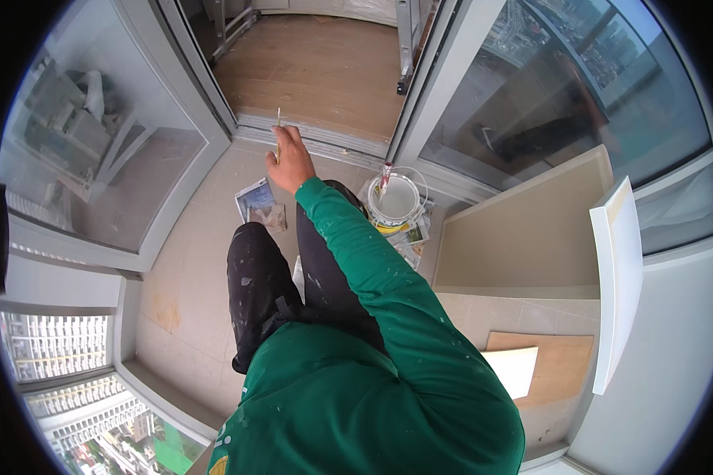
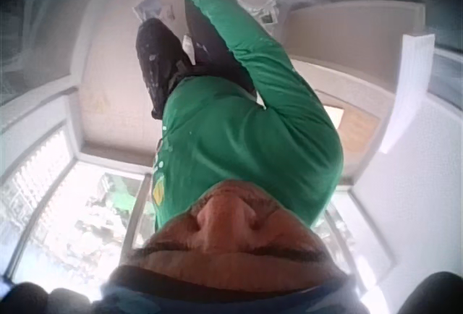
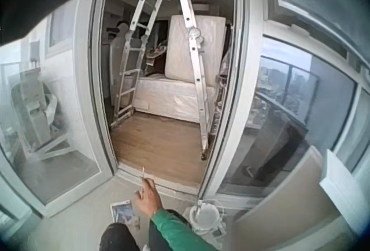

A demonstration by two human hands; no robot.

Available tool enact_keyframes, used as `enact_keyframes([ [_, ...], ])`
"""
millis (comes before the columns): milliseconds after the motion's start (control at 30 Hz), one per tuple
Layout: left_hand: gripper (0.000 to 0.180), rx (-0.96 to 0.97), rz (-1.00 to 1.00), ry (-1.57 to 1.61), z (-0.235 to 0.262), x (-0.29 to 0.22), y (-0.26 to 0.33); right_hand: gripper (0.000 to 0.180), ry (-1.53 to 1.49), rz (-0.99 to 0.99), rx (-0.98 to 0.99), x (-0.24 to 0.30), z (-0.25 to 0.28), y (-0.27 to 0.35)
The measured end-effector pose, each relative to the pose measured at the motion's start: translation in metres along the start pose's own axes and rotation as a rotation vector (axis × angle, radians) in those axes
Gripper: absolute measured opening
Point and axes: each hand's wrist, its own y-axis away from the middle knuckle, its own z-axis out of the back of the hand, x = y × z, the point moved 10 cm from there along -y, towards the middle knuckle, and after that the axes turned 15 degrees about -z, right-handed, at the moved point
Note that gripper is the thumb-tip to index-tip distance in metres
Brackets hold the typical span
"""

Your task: The person paints the edges of a white wooden panel using a brush, dips the brush into a paint bucket, and rests the panel on a stand.

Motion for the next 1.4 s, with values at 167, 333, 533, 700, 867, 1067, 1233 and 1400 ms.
enact_keyframes([
  [167, 0.034, 0.019, 0.082, -0.193, 0.006, -0.007, -0.017, 0.056, -0.069, -0.089, 0.019, 0.001, -0.013, 0.005],
  [333, 0.034, 0.028, 0.115, -0.355, 0.014, -0.019, -0.027, 0.056, -0.084, -0.119, 0.039, -0.006, -0.020, 0.002],
  [533, 0.033, 0.059, 0.130, -0.527, 0.026, -0.027, -0.035, 0.057, -0.102, -0.182, 0.089, -0.010, -0.021, 0.003],
  [700, 0.032, 0.182, 0.088, -0.902, 0.040, -0.046, -0.046, 0.055, -0.087, -0.141, 0.050, -0.015, -0.014, -0.002],
  [867, 0.030, 0.155, -0.600, -1.579, -0.056, -0.186, -0.041, 0.047, -0.105, -0.095, -0.046, -0.016, 0.006, 0.000],
  [1067, 0.028, -0.016, -1.199, -1.144, -0.167, -0.300, -0.050, 0.037, -0.170, -0.048, -0.081, 0.004, 0.021, 0.007],
  [1233, 0.027, 0.229, -1.340, -1.181, -0.269, -0.307, -0.056, 0.033, -0.200, 0.025, -0.120, 0.011, 0.037, 0.016],
  [1400, 0.033, 0.448, -1.370, -1.279, -0.298, -0.267, -0.075, 0.026, -0.170, 0.020, -0.149, 0.012, 0.046, 0.023],
])
